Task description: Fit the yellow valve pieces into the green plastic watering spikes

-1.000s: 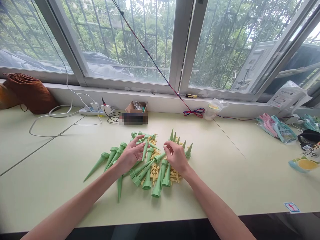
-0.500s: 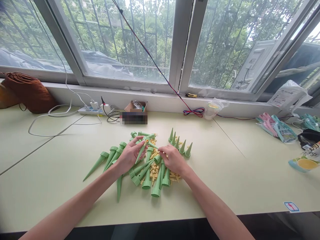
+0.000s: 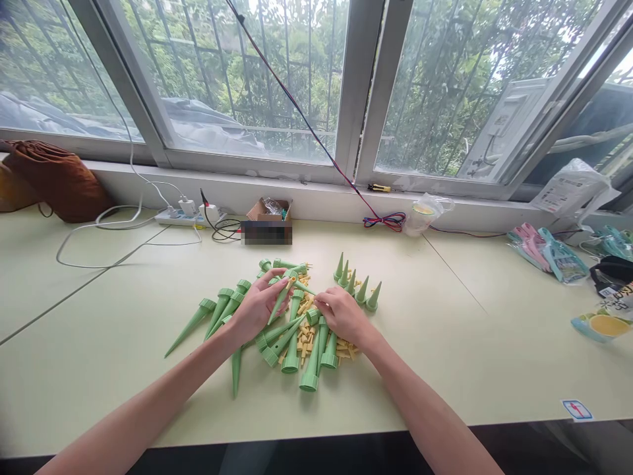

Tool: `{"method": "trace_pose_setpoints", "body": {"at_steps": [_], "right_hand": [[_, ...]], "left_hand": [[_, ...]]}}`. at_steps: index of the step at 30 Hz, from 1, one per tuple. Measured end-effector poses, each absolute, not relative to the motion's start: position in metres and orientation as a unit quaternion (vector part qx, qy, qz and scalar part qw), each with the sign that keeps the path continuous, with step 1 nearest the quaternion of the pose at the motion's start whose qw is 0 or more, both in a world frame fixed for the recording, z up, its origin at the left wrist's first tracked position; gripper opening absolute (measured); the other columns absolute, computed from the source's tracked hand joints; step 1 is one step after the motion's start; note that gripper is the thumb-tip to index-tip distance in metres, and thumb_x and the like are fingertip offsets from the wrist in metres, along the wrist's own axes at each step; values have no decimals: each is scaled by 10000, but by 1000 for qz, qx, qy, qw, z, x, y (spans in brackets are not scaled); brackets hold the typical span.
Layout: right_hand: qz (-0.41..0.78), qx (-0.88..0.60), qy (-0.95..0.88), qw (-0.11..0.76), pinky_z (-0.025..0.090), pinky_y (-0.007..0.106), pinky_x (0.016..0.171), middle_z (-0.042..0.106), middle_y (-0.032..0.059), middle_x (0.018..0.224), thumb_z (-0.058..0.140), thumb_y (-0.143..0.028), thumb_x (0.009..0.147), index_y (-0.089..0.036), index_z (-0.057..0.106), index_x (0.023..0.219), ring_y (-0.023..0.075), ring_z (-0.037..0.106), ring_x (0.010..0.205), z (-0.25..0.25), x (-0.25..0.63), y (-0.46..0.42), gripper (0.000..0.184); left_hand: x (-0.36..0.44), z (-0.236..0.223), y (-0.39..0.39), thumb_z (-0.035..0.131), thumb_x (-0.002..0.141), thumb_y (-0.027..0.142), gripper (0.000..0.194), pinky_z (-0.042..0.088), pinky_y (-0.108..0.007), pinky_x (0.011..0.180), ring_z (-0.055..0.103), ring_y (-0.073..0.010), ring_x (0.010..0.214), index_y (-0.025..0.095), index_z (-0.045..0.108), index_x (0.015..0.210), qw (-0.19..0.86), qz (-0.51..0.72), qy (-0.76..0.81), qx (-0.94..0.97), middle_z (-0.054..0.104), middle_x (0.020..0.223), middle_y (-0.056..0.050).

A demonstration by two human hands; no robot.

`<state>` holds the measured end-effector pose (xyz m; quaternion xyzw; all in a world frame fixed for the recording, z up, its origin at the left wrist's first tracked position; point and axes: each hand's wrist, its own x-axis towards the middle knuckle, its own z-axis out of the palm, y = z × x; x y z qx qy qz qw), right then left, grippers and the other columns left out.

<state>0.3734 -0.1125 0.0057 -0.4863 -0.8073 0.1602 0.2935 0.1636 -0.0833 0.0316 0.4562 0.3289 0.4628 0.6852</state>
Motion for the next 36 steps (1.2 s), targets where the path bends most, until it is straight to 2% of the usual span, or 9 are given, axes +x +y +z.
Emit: {"method": "trace_pose_setpoints", "body": {"at_steps": [4,12,18,23,36], "right_hand": [[155,-470,-824,274,443,354,811,633,51,801,413,-347,1036,-195,679,885,193,518,794,8,373,-112,342],[162,-483,-828,237,405,378,860,632,51,861,338,-426,1047,-223,689,908,201,520,845,9,373,-112,429],[163,-518,-806,235,382,373,843,629,45,831,309,-429,1053,-215,651,853,205,533,863,8,372,-112,450],[159,-528,-800,236,382,363,812,638,57,822,286,-413,1057,-201,633,823,209,538,846,8,369,-112,469],[161,-535,-792,245,417,362,832,605,55,826,309,-427,1049,-212,640,814,207,549,853,8,369,-114,459]], "left_hand": [[164,32,-84,753,799,391,411,408,-185,460,526,-79,547,212,519,1085,688,463,327,454,608,779,25],[164,32,-84,764,778,404,423,401,-186,453,560,-98,583,214,537,1080,684,463,325,460,613,766,25],[163,31,-83,770,772,396,429,412,-181,458,564,-100,601,214,545,1089,684,460,329,461,621,772,21],[163,30,-83,767,779,389,407,430,-179,470,601,-126,698,219,554,1081,679,462,336,461,620,802,11],[163,30,-84,761,773,424,423,428,-202,514,607,-145,679,217,562,1084,667,454,358,470,651,767,-3]]}}
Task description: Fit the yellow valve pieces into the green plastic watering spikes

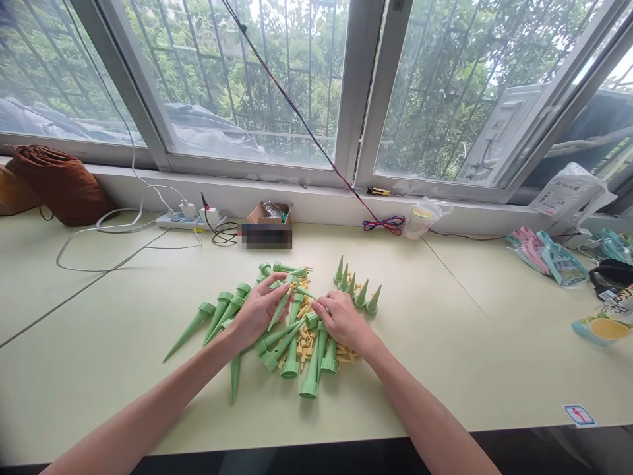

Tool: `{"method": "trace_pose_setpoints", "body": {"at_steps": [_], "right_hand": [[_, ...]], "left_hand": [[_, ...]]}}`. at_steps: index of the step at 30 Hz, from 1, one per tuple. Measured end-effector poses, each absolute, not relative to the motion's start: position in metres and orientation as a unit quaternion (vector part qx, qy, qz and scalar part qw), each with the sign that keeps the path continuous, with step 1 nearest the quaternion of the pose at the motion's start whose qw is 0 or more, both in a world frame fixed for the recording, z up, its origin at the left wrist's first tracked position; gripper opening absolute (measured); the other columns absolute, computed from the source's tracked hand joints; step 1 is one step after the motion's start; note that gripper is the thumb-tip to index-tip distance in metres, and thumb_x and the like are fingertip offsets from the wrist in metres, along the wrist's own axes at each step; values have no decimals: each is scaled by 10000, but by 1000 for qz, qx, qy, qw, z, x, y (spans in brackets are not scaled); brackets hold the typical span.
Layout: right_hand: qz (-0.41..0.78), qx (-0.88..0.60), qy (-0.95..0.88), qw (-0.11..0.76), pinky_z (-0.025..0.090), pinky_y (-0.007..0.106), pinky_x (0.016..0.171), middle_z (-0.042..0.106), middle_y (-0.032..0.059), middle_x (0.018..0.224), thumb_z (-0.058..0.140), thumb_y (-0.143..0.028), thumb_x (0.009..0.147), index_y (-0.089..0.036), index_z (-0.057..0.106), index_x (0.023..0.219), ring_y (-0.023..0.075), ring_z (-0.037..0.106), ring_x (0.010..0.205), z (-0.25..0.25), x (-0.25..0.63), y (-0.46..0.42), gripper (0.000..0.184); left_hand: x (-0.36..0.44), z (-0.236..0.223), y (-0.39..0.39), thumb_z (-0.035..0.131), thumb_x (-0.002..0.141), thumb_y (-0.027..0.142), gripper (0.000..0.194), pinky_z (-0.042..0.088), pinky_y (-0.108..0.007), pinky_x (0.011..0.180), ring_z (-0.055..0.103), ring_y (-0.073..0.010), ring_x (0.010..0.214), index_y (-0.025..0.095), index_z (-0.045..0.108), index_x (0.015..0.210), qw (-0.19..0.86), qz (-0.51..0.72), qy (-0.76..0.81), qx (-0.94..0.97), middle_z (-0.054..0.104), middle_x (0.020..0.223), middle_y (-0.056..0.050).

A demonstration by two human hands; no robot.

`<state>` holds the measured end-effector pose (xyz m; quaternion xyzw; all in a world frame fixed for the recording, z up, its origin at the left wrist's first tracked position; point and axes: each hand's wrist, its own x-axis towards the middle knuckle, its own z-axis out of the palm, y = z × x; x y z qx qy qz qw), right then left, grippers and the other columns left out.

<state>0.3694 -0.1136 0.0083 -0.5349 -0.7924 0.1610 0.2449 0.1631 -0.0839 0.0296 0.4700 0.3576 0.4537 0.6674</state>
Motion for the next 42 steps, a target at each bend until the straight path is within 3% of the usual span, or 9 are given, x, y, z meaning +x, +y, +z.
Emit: {"method": "trace_pose_setpoints", "body": {"at_steps": [6,19,27,42], "right_hand": [[180,-522,-795,251,404,384,897,606,55,889,325,-435,1047,-223,678,876,201,557,900,7,370,-114,446],[197,-501,-811,227,376,399,883,623,47,923,331,-468,1042,-263,702,984,212,497,911,9,369,-117,428],[205,-496,-811,235,363,412,907,627,42,939,345,-470,1038,-259,701,887,217,489,924,8,368,-116,440],[160,-548,-788,230,372,355,826,552,26,785,314,-382,1057,-216,594,825,202,487,839,9,365,-116,400]], "left_hand": [[163,28,-83,744,797,420,405,407,-194,497,583,-131,648,215,549,1087,670,451,348,476,656,757,-6],[163,28,-83,739,802,432,424,396,-192,496,559,-123,635,208,543,1103,664,448,353,483,650,753,-4],[163,28,-83,735,806,436,411,377,-186,487,557,-118,633,207,548,1092,663,447,353,486,648,743,1],[163,25,-82,740,808,430,400,422,-192,523,576,-114,646,216,557,1092,660,445,355,490,645,769,7]]}}
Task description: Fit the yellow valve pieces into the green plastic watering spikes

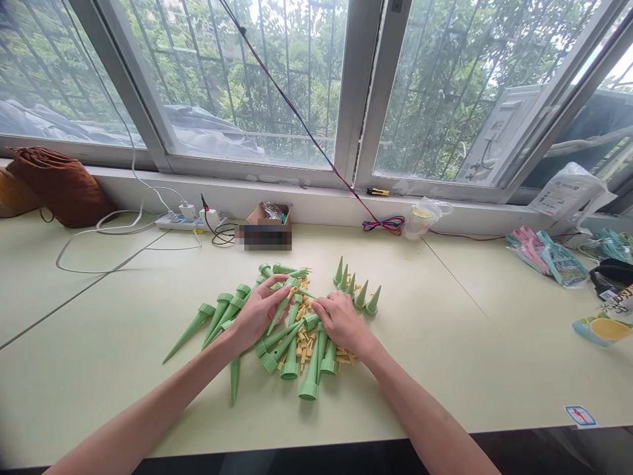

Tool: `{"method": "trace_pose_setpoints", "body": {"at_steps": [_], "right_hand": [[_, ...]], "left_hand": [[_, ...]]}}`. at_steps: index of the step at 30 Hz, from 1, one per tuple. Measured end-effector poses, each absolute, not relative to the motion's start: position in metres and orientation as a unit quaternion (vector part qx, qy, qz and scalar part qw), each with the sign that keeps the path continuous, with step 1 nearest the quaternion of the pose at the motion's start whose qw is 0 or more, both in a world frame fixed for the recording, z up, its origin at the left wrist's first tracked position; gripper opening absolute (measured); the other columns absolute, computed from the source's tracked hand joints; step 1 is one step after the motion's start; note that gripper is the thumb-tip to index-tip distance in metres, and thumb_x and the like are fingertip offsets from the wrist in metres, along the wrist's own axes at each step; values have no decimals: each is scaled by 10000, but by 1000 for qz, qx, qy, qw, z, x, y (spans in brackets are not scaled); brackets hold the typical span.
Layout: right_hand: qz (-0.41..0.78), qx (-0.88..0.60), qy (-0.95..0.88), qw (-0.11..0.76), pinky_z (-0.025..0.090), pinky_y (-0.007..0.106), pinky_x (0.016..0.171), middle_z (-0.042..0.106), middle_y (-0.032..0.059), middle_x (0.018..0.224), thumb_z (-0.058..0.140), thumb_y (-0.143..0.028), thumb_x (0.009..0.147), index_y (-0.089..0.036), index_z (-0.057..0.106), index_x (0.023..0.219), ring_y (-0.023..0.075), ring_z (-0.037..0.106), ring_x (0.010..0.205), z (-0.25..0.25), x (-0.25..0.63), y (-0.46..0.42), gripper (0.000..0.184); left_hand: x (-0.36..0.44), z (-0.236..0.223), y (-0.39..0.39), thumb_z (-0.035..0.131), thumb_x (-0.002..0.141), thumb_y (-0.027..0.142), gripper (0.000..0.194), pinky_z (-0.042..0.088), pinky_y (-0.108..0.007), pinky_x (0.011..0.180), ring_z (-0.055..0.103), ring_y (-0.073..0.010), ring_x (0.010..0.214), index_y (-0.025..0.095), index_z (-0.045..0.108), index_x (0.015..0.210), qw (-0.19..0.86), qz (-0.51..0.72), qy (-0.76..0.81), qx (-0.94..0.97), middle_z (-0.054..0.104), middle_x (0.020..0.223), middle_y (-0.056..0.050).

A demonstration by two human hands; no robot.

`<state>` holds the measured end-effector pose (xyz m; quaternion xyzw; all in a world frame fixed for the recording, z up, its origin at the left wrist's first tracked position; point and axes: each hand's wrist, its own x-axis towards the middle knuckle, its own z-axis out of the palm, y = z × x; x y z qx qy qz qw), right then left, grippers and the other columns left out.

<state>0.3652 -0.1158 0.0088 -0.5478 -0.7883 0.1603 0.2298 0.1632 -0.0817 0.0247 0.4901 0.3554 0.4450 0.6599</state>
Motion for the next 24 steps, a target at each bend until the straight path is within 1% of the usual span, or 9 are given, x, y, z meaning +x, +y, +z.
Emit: {"method": "trace_pose_setpoints", "body": {"at_steps": [6,14,19,24], "right_hand": [[138,-557,-793,206,366,345,804,527,24,790,298,-382,1059,-216,569,842,196,468,822,7,366,-117,385],[131,-563,-790,205,371,344,810,522,24,798,289,-388,1060,-214,549,821,192,458,815,7,364,-118,393],[140,-564,-783,224,387,359,836,534,28,810,305,-393,1056,-213,560,827,194,472,823,7,364,-118,388],[157,-559,-768,271,411,376,852,586,51,876,345,-395,1046,-235,631,949,222,493,891,9,363,-119,342]], "left_hand": [[163,24,-82,739,807,435,402,429,-191,524,604,-141,726,224,561,1098,653,444,359,497,636,777,3],[163,26,-82,742,801,442,402,443,-198,546,605,-137,725,228,564,1091,652,443,364,496,637,802,5],[164,27,-83,737,802,453,414,436,-208,541,579,-121,640,222,555,1094,648,440,367,502,642,779,7],[164,29,-85,721,802,486,424,394,-207,494,535,-109,559,218,551,1084,631,434,371,524,637,726,16]]}}
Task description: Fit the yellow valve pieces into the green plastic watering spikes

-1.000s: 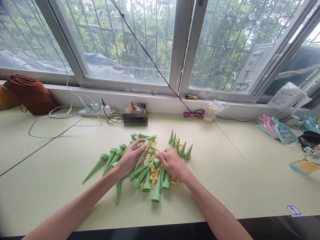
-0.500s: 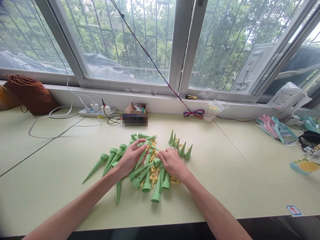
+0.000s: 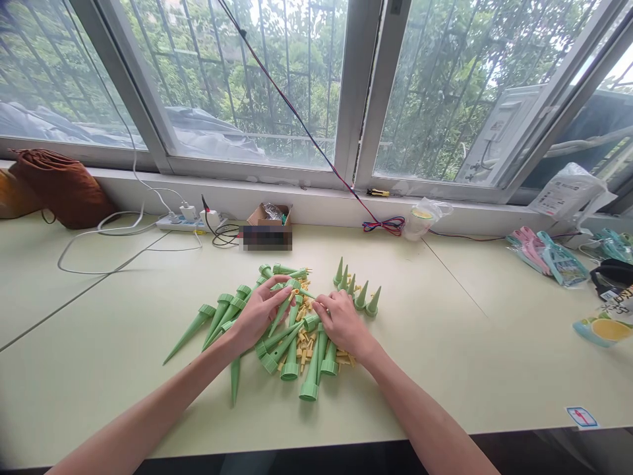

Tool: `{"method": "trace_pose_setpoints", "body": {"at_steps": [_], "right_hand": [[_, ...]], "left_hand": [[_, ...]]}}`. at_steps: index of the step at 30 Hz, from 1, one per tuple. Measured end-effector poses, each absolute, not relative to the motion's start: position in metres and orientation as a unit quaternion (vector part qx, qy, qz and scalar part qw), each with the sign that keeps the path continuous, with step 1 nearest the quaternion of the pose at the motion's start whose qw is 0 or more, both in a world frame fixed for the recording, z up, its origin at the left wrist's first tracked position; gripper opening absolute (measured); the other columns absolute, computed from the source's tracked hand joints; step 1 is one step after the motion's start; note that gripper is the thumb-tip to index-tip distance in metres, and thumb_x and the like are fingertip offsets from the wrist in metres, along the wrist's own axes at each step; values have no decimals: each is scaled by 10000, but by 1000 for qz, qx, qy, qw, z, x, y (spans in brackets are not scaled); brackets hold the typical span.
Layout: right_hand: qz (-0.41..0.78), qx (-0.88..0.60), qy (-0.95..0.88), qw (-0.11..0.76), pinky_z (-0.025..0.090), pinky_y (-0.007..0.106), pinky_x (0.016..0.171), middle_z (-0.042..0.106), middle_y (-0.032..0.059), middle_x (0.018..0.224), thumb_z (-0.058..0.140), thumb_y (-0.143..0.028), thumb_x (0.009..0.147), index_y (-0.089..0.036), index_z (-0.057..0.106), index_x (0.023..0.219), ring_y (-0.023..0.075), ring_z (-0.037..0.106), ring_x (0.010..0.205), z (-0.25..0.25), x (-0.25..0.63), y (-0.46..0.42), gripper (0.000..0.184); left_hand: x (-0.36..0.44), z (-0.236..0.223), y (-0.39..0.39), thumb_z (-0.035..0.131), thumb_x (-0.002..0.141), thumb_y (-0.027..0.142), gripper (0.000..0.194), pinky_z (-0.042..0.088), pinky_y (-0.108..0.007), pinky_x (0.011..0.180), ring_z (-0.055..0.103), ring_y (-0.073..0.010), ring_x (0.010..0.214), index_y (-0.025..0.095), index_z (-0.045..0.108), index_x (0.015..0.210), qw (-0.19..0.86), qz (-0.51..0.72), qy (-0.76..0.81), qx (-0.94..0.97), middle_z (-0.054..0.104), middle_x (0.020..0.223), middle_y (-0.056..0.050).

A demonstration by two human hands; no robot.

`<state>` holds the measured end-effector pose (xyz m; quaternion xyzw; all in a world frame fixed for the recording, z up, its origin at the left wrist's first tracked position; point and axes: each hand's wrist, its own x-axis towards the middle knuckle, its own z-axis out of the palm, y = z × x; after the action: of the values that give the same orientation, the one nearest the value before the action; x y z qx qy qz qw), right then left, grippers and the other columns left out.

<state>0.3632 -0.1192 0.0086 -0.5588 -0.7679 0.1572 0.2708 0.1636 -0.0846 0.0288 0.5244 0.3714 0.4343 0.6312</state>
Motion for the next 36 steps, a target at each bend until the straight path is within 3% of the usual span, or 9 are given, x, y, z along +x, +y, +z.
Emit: {"method": "trace_pose_setpoints", "body": {"at_steps": [11,15,27,36], "right_hand": [[167,-529,-739,381,443,361,828,600,42,890,524,-300,981,-235,607,994,227,529,931,11,364,-122,107],[159,-512,-739,408,445,355,812,614,41,888,494,-269,987,-223,589,980,218,540,899,10,363,-122,106],[188,-498,-687,495,496,314,708,616,39,843,466,-337,997,-211,551,921,176,582,757,20,357,-128,170],[205,-467,-662,549,542,338,782,654,36,883,469,-329,1007,-222,542,993,188,678,847,14,356,-129,131]], "left_hand": [[167,32,-90,668,833,516,412,330,-189,419,412,-77,464,218,551,1092,540,446,402,589,575,669,30],[168,29,-91,640,866,473,359,360,-190,441,401,-74,460,218,543,1099,509,458,391,616,505,617,57],[170,28,-94,632,871,425,307,385,-219,493,482,-117,536,235,556,1099,446,462,390,660,551,687,28],[170,27,-94,649,856,439,312,395,-234,489,474,-118,507,242,557,1080,465,457,382,655,511,673,39]]}}
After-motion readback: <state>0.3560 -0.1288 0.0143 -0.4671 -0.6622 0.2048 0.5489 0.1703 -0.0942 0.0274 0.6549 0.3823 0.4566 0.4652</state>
